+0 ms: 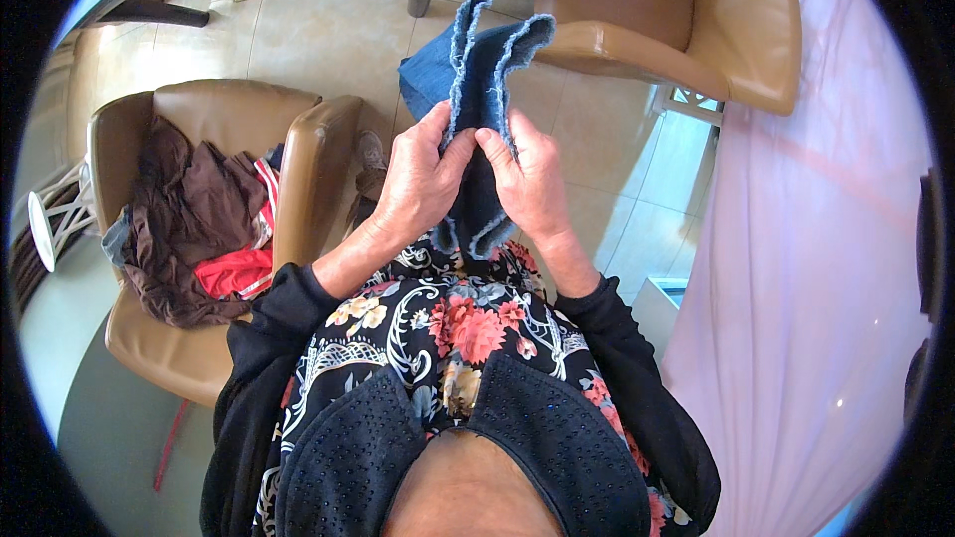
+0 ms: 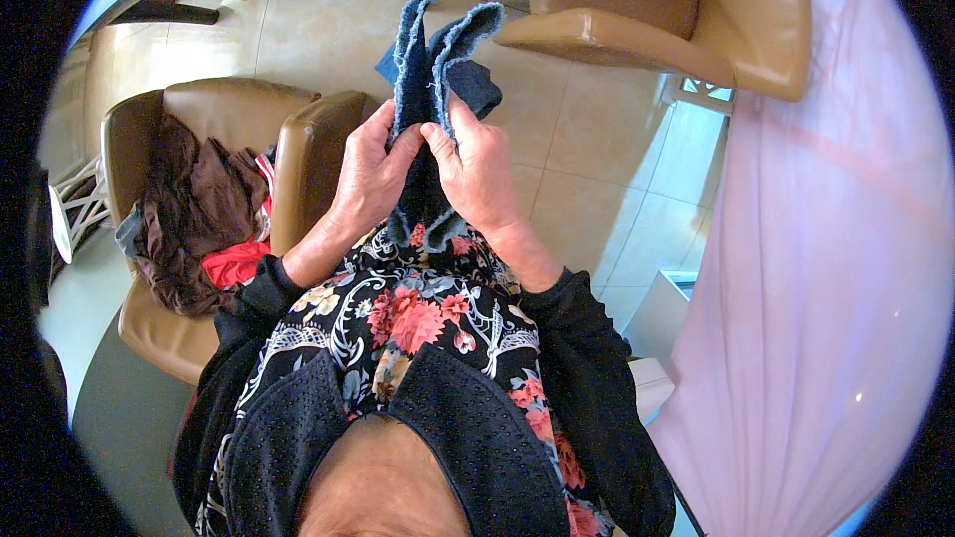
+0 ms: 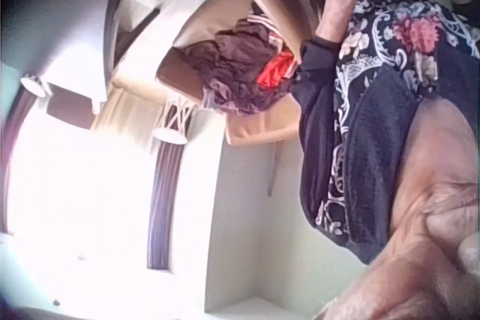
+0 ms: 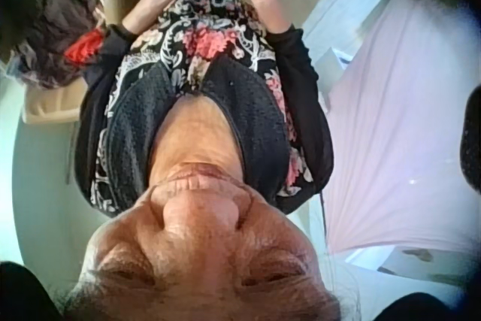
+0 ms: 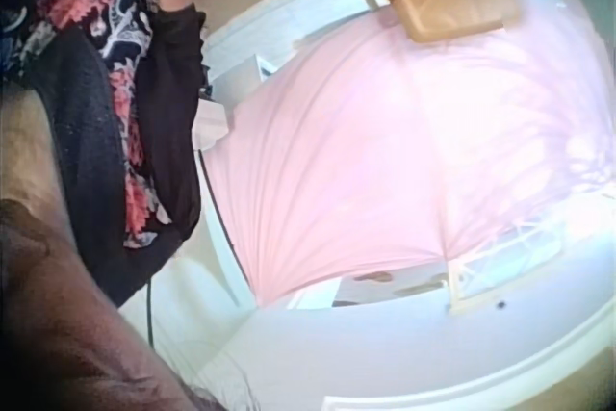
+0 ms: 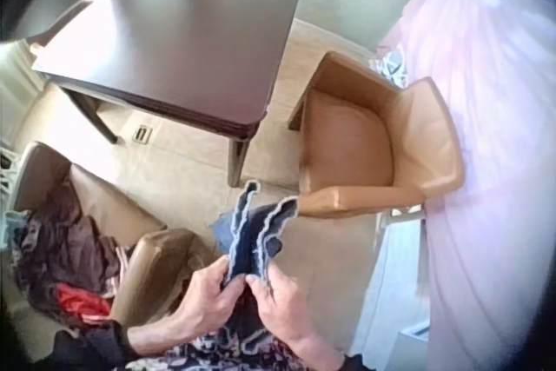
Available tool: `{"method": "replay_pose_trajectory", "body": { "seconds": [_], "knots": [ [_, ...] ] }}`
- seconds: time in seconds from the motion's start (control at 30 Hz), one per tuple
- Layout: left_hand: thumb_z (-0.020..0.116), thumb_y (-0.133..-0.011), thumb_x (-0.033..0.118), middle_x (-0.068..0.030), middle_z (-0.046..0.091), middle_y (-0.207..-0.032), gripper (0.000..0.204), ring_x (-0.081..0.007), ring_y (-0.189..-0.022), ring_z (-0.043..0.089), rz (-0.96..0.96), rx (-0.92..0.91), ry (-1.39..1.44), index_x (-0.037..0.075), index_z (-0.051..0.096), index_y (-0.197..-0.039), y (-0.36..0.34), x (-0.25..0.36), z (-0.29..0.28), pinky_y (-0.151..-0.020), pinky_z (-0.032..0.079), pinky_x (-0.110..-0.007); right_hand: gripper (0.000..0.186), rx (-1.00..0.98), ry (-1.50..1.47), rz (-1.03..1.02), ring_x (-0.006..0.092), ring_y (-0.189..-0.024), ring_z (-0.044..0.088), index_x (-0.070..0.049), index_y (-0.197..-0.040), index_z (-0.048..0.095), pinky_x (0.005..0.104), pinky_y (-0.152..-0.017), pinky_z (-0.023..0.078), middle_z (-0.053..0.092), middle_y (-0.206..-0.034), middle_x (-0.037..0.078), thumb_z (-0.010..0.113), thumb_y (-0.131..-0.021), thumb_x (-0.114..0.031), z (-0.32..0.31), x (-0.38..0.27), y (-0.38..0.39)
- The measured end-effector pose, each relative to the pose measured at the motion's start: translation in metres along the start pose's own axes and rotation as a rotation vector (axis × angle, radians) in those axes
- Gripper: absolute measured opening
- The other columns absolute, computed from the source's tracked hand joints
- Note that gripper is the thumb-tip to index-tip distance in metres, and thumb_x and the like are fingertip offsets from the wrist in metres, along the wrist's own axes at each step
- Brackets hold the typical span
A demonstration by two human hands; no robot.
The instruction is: The person folds several items of clothing on a table, including a patterned cloth, a pair of jeans, and a brown garment. The person smooths and aligns each item before folding it into a compact shape and stacking them.
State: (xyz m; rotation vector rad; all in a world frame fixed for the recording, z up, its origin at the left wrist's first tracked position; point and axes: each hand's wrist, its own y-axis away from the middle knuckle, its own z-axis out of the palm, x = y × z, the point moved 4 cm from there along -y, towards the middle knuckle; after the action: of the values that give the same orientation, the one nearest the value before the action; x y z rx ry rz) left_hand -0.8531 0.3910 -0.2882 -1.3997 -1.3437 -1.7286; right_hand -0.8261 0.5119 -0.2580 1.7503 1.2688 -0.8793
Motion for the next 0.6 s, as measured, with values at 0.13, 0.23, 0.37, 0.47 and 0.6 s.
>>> {"method": "replay_pose_trajectory", "body": {
  "seconds": [0.13,0.23,0.37,0.47,0.6],
  "knots": [
    [0.052,-0.088,0.01,-0.0048,0.058,-0.085,0.025,-0.0081,-0.08,0.049,-0.026,-0.129,-0.041,-0.002,0.052,-0.111,-0.003,-0.006,-0.003,-0.072,0.044,-0.026,0.042,-0.015,-0.032,-0.007,0.033,-0.066,0.062,-0.001,-0.124,0.049,0.0366,-0.059,0.047,0.06,-0.075,0.021,0.059,-0.087,-0.018,0.003,0.003,0.001],
    [0.056,-0.083,0.009,-0.0039,0.057,-0.089,0.032,-0.0087,-0.083,0.05,-0.015,-0.202,0.017,-0.003,0.05,-0.113,-0.003,-0.008,-0.004,-0.074,0.044,-0.026,0.051,-0.057,-0.03,-0.01,0.0323,-0.064,0.061,-0.001,-0.13,0.044,0.0364,-0.058,0.046,0.06,-0.074,0.02,0.059,-0.087,-0.025,0.005,0.009,0.002],
    [0.065,-0.074,0.019,-0.0014,0.049,-0.07,0.04,-0.0096,-0.063,0.043,-0.18,-0.334,0.209,-0.003,0.054,-0.105,-0.003,-0.019,0.001,-0.058,0.04,-0.027,0.065,-0.144,-0.024,0.007,0.0329,-0.062,0.059,-0.001,-0.134,0.039,0.0369,-0.057,0.044,0.057,-0.071,0.019,0.05,-0.089,-0.047,0.007,0.021,0.005],
    [0.067,-0.073,0.018,-0.001,0.055,-0.088,0.041,-0.0072,-0.078,0.049,-0.235,-0.411,0.061,-0.003,0.053,-0.106,-0.003,-0.033,-0.001,-0.071,0.043,-0.024,0.074,-0.187,-0.045,-0.015,0.0327,-0.062,0.058,0.0,-0.134,0.038,0.0375,-0.058,0.043,0.056,-0.071,0.021,0.038,-0.09,-0.059,0.012,0.035,0.007],
    [0.068,-0.072,0.02,-0.0029,0.056,-0.084,0.036,-0.01,-0.074,0.05,-0.207,-0.341,-0.069,-0.002,0.056,-0.098,-0.005,-0.038,-0.004,-0.067,0.044,-0.028,0.079,-0.275,-0.166,0.07,0.0241,-0.064,0.058,0.002,-0.134,0.037,0.0355,-0.058,0.043,0.055,-0.071,0.019,0.034,-0.089,-0.063,0.021,0.049,0.011]
  ]
}}
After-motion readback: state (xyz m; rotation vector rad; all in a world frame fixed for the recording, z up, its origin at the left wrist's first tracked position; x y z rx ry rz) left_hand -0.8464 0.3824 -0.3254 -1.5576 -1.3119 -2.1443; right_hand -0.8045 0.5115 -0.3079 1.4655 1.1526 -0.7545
